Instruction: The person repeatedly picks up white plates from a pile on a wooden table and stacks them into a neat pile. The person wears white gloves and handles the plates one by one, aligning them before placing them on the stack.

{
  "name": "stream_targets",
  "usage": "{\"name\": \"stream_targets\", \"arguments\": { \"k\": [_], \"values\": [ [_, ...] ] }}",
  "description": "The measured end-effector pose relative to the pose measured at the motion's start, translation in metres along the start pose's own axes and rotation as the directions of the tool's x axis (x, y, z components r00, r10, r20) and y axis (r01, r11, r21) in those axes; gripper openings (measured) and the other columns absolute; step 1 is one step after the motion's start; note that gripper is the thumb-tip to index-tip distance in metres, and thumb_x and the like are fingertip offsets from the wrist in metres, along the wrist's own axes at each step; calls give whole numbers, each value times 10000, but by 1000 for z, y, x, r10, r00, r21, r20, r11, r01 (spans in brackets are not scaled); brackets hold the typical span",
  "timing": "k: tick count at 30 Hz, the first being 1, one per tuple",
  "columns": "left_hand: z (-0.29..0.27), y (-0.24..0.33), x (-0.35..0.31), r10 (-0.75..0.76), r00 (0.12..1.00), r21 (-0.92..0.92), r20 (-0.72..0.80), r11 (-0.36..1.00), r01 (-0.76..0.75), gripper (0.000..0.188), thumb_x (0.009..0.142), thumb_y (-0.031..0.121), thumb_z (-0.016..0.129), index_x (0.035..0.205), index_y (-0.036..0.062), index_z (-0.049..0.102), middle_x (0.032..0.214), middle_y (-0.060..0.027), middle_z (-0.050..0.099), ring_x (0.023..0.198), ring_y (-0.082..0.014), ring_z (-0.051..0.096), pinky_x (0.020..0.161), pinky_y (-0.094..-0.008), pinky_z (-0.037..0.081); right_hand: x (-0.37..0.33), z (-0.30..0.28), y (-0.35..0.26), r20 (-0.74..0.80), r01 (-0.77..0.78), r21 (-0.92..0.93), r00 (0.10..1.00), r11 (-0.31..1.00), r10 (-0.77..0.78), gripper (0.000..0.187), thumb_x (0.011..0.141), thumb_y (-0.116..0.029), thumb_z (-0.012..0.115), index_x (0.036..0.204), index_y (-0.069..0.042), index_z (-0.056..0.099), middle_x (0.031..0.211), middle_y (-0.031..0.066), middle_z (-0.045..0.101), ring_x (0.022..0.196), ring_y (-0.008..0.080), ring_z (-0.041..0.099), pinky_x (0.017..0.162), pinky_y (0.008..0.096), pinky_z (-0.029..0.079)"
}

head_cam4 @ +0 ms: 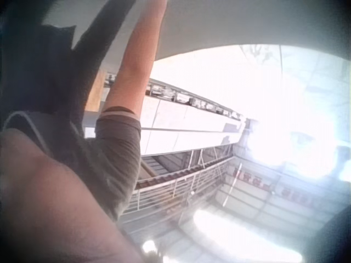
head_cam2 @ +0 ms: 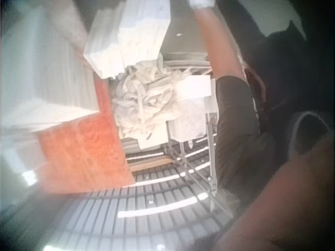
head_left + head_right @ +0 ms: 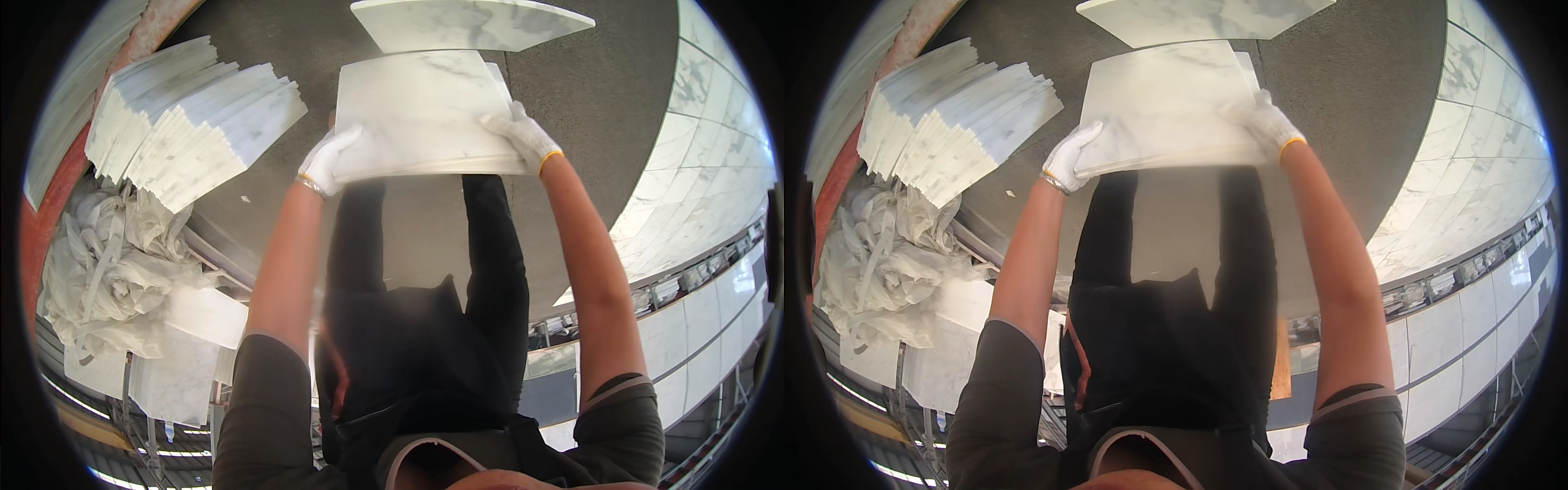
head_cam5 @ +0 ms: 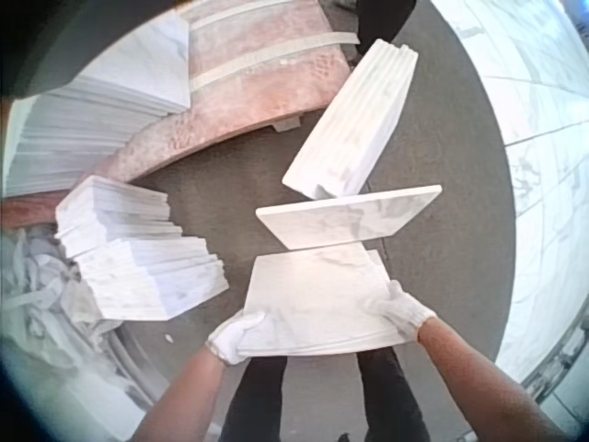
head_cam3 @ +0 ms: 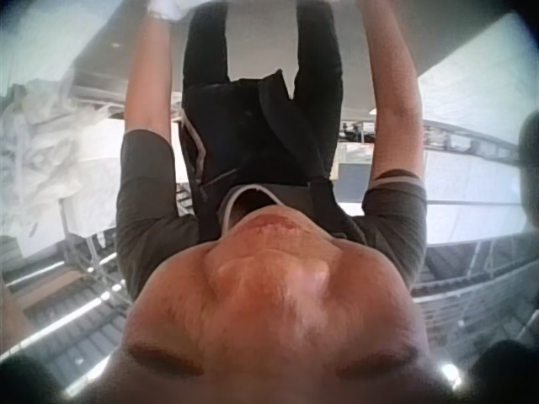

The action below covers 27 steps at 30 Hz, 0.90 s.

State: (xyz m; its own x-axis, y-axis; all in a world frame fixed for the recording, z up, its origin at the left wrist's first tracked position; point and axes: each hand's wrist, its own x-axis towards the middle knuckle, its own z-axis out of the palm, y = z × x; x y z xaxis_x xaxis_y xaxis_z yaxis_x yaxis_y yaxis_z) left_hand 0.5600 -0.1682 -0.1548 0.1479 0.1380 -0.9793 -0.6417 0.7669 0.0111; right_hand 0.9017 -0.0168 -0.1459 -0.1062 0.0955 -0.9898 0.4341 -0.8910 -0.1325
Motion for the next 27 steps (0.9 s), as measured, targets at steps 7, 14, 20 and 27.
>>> {"name": "stream_targets", "arguments": {
  "k": [7,14,20,27],
  "values": [
    [22,-20,-19,87,996,-62,31,994,-85,483,990,241,684,1415,58,546,1308,-86,660,1188,-212,656,1000,-386,549,-19,-10,-1,14,120,61,993,991,-121,977,884,-308,805,1591,73,249,1481,197,531,1281,226,589,1059,318,477],
    [47,-37,-25,53,995,-37,89,998,-50,428,989,226,678,1363,43,579,1247,-87,681,1131,-192,676,965,-352,558,-50,-46,8,-64,128,-49,989,991,-131,749,926,-286,763,1517,52,450,1385,148,619,1225,178,614,1057,297,463],
    [76,-28,9,58,991,-37,119,998,-54,341,984,233,693,1261,41,640,1159,-64,711,1063,-186,695,910,-343,574,-54,-70,10,-121,113,116,988,987,-99,816,906,-391,761,1514,55,449,1386,137,616,1233,202,597,1079,309,441],
    [92,5,14,4,999,61,43,998,-7,322,942,285,730,1168,64,668,1037,-50,697,892,-193,700,742,-341,579,-41,-80,-30,-129,64,-88,989,994,-75,675,932,-371,731,1455,14,544,1304,115,669,1162,194,629,1000,312,476]
  ]
}}
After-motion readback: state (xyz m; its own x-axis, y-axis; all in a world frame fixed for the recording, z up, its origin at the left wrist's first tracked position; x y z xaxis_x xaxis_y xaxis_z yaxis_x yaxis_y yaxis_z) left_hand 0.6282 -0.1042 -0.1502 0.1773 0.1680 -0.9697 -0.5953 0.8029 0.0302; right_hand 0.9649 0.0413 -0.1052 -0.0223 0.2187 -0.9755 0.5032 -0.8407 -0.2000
